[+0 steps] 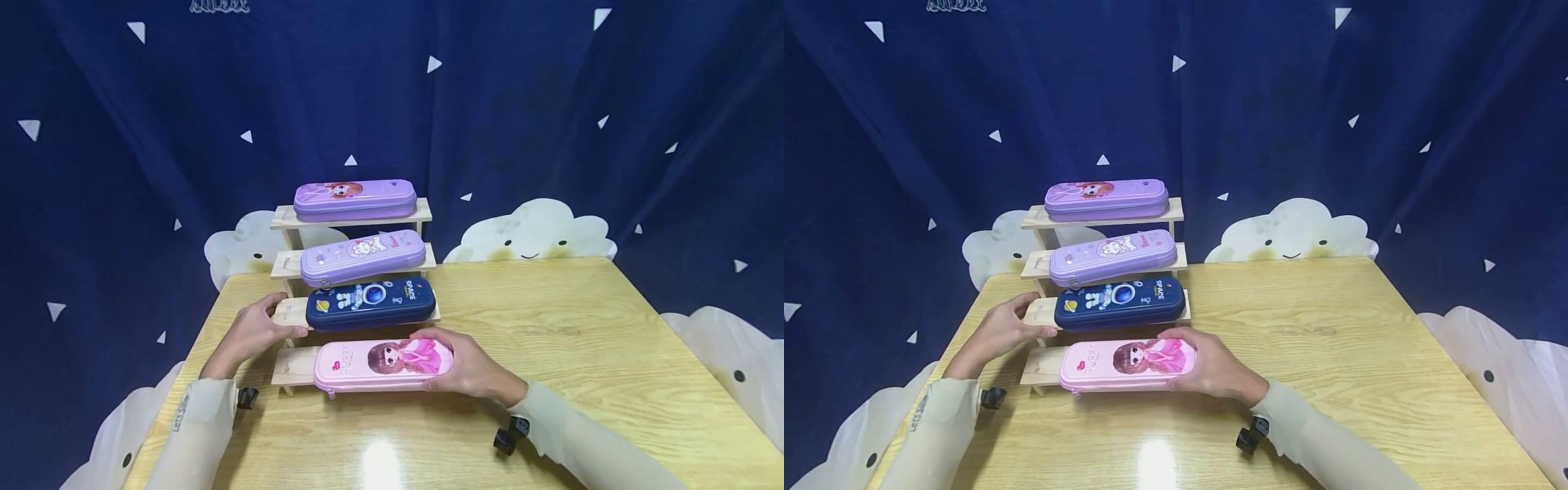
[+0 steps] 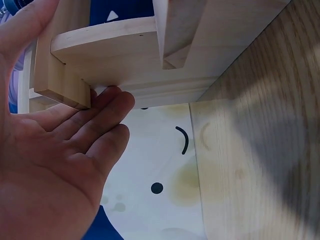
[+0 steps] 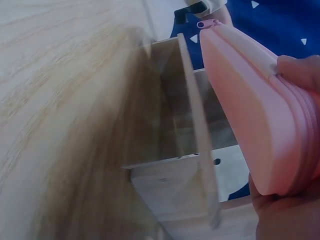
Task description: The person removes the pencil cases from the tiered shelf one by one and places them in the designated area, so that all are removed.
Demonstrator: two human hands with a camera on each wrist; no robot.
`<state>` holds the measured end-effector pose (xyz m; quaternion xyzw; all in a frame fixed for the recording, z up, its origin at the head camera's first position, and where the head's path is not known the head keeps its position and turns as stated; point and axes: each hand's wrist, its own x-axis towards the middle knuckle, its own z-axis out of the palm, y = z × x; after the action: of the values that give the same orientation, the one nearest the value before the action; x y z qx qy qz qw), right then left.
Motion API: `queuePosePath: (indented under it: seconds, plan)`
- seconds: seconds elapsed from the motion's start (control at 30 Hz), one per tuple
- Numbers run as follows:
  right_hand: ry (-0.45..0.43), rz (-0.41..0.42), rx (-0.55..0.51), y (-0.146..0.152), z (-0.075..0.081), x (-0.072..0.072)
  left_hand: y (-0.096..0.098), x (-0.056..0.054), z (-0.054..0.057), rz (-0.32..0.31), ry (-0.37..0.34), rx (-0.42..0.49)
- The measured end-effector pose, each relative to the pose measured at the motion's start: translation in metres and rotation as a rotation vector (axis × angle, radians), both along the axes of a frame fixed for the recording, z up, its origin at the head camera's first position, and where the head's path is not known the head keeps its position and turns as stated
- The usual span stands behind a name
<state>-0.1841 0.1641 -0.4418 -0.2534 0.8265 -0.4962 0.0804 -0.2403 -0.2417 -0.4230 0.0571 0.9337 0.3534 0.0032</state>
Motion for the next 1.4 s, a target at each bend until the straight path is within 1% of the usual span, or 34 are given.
queuePosePath:
  seconds: [0.13,0.27,0.4,0.5,0.57,0.7,0.8,0.97,1.13,1.27,1.4]
  plan:
    - [0.004,0.012,0.01,0.004,0.011,0.007,-0.002,0.0,0.0,0.0,-0.003,0.005]
    - [0.034,0.01,0.011,0.008,0.024,0.015,-0.002,0.0,0.0,0.002,-0.008,0.004]
    - [0.074,0.007,-0.011,0.015,0.039,0.021,-0.001,0.0,0.001,0.001,-0.01,-0.007]
    - [0.087,-0.009,-0.021,0.022,0.052,0.023,-0.001,-0.001,0.001,0.002,-0.025,-0.008]
    - [0.099,-0.035,-0.026,0.026,0.059,0.023,-0.001,-0.001,0.001,0.003,-0.034,-0.005]
    - [0.144,-0.062,-0.061,0.037,0.072,0.021,-0.001,-0.001,0.001,0.002,-0.031,-0.003]
    - [0.187,-0.111,-0.06,0.045,0.08,0.018,-0.002,-0.001,0.0,0.0,-0.022,0.0]
    - [0.247,-0.241,-0.042,0.057,0.09,0.015,-0.002,-0.001,0.0,-0.004,-0.011,0.014]
    - [0.277,-0.348,-0.044,0.07,0.097,0.016,-0.002,-0.001,0.0,-0.004,-0.015,0.011]
    - [0.293,-0.436,-0.039,0.08,0.099,0.014,-0.001,-0.001,0.0,-0.011,-0.011,-0.002]
    - [0.309,-0.542,-0.011,0.09,0.097,0.006,-0.003,0.0,-0.001,-0.008,-0.013,0.006]
